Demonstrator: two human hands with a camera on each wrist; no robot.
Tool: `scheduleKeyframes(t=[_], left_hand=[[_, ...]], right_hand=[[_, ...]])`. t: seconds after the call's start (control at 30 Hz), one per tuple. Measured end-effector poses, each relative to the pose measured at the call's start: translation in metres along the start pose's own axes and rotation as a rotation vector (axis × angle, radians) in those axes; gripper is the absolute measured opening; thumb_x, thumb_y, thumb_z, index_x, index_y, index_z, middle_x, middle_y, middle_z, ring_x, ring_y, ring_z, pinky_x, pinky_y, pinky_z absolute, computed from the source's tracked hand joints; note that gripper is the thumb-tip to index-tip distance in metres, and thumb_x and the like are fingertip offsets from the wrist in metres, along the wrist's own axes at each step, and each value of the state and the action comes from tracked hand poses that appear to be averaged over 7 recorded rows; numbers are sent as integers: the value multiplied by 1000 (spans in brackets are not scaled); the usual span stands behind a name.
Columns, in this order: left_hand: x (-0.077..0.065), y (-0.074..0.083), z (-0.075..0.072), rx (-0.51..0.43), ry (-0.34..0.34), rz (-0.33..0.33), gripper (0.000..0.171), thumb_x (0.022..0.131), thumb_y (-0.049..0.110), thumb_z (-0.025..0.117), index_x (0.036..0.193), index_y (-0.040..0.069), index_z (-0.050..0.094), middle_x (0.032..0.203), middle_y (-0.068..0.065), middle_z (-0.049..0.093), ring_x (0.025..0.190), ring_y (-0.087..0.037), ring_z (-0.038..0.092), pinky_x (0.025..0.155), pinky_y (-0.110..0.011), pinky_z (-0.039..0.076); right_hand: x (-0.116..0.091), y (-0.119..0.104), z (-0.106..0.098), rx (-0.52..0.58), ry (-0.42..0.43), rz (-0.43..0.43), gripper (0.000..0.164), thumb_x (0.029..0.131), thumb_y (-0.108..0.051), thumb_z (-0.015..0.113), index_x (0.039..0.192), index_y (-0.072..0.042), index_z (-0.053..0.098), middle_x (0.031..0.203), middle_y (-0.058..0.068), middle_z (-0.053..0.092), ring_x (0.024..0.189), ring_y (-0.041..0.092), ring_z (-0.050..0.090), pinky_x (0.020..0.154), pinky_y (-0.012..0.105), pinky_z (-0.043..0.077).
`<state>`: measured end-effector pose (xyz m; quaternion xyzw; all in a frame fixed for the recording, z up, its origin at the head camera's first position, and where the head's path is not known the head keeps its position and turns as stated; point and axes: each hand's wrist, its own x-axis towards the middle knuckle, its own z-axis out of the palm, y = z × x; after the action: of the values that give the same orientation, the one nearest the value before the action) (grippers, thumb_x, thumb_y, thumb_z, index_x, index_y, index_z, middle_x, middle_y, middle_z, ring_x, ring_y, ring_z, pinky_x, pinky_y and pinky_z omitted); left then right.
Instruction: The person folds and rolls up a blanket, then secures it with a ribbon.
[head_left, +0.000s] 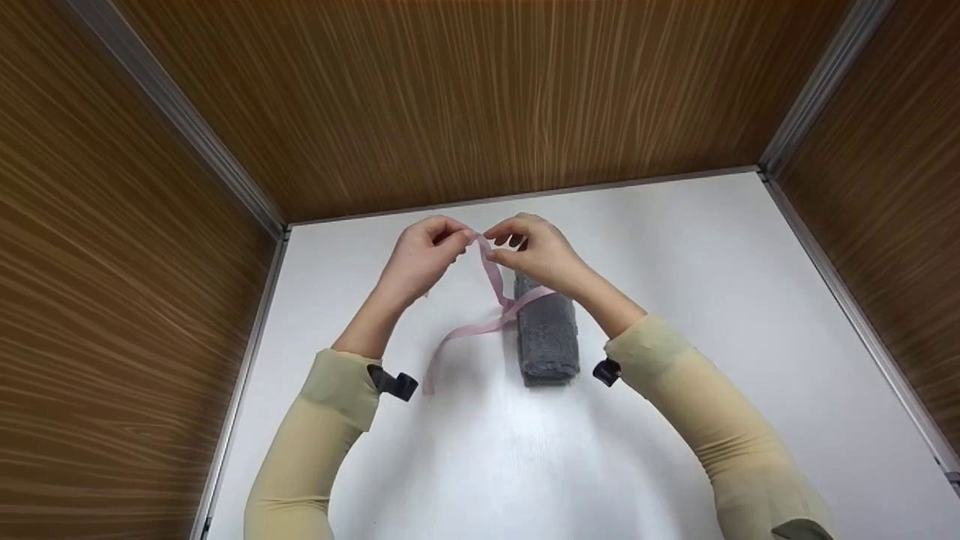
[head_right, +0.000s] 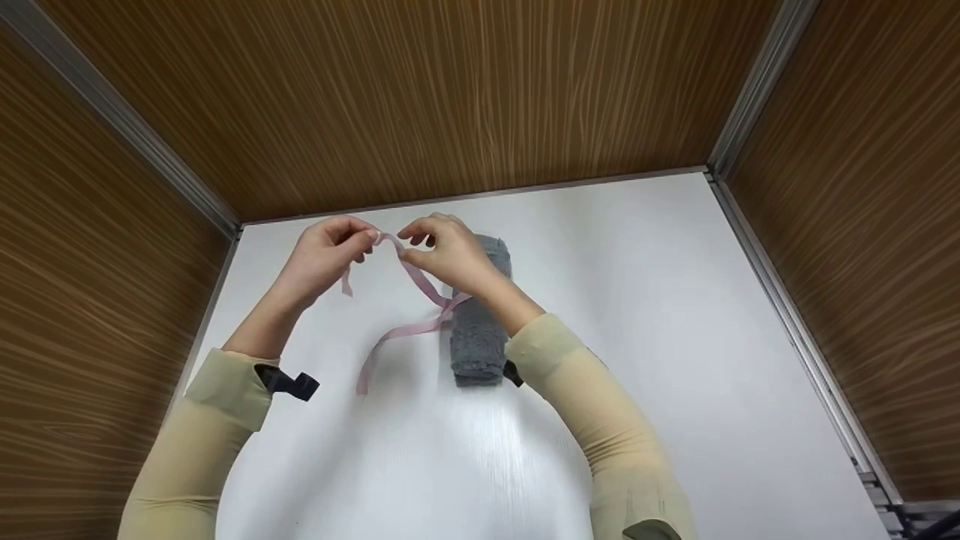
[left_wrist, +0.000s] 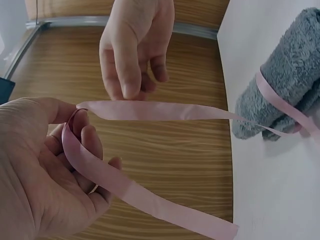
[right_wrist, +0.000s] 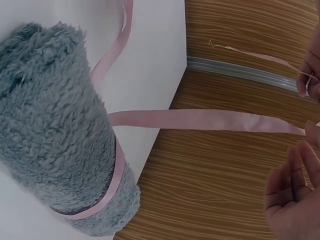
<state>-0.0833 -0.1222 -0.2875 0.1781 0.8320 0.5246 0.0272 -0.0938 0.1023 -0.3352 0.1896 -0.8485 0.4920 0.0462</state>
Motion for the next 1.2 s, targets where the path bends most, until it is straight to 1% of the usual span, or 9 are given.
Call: scheduleKeyframes(t=[0.17,0.3,0.5,0.6,0.7,0.83,0.93,1.07,1.2], left_hand=[[-4,5,7,-22,-38,24,23,101,32,67,110,11,73,94,-6,65,85,-21,58,73,-33,50],[-7,7,15,-53,-87,27,24,101,33,66,114,13,74,95,-5,66,87,-22,60,77,-36,52],[-16,8,39,-103,-184,48,28,103,22,63,127,10,71,106,-6,70,94,-20,63,82,-36,53],[-23,9,55,-122,-271,46,35,104,21,62,136,8,66,119,-8,69,102,-18,64,87,-33,54],[-30,8,67,-113,-394,39,42,105,22,59,144,8,59,135,-10,64,113,-15,62,94,-31,53],[-35,4,76,-61,-529,46,47,106,26,56,150,10,53,144,-7,59,125,-11,58,100,-31,50],[-31,-6,76,-36,-514,34,43,106,29,56,145,11,59,139,-5,62,121,-15,60,97,-33,52],[-20,-28,76,1,-382,9,36,105,25,57,138,11,63,129,-5,65,114,-21,61,93,-38,53],[-7,-60,81,120,-301,20,45,105,21,56,149,12,53,140,-8,58,127,-24,53,104,-42,46]], right_hand=[[0,1,-4,48,35,-14,16,97,-25,72,109,-14,77,104,1,66,92,20,58,77,34,50],[-3,6,-18,128,56,2,15,98,-23,71,108,-12,76,105,3,66,90,20,58,75,31,50],[-11,16,-45,302,48,71,18,96,-19,71,108,-6,76,96,8,70,82,20,62,69,30,51],[-16,23,-57,376,4,95,20,96,-14,70,110,0,75,98,10,72,84,20,66,76,31,55],[-25,27,-66,470,-68,119,26,98,-10,65,116,8,72,111,15,73,93,21,70,87,32,56],[-36,31,-76,588,-146,168,33,102,-12,62,121,14,67,120,21,70,100,24,71,93,34,56],[-42,33,-82,586,-130,214,29,100,-13,68,119,9,70,113,17,72,95,21,71,89,32,57],[-49,38,-94,560,-84,262,19,98,-6,68,115,2,68,100,11,69,82,16,69,81,30,59],[-57,42,-109,446,-79,291,20,100,-6,64,118,0,62,92,9,60,68,13,60,67,26,58]])
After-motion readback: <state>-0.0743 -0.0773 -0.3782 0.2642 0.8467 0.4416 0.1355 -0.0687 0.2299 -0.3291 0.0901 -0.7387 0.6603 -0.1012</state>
